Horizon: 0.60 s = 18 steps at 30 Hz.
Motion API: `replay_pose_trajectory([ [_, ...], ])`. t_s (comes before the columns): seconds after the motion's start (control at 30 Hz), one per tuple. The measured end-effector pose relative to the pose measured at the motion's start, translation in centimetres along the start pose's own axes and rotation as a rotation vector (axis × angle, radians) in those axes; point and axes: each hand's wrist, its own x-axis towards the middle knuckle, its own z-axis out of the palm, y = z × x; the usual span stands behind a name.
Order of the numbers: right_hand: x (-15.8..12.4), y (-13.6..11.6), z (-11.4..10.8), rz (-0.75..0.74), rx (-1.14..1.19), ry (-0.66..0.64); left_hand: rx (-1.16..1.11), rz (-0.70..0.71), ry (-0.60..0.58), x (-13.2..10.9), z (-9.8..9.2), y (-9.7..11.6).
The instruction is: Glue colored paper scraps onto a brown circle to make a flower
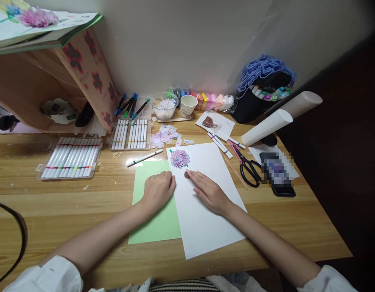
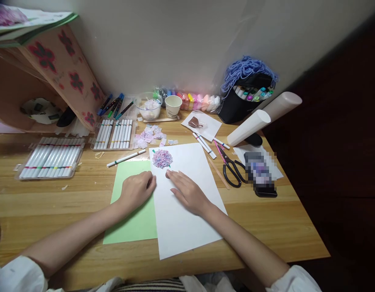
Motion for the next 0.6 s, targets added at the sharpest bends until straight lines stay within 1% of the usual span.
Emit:
replay_pose_trajectory([
  [0.1, -0.16, 0.0, -0.06, -0.04, -0.005, -0.023, 0.024, 0.003, 0.001, -0.01, -0.05, 0.01],
  [0.23, -0.06, -0.22, 0.12, -0.079, -0.108, -0.1, 0.028, 0.006, 0.003, -0.03, -0.06, 0.01],
  [0.4, -0.01, -0.38, 0.38, -0.102, -0.166, -0.103, 0.031, 0.008, 0.001, 0.04, -0.06, 0.05],
  [0.5, 0.06, -0.2, 0.19, -0.109, -0.158, -0.13, 0.029, 0.011, -0.005, 0.09, -0.09, 0.04],
  [0.6, 0.04, 0.15, -0.22, -0.104, -0.09, -0.153, 0.021, 0.017, -0.015, 0.1, -0.12, 0.0],
])
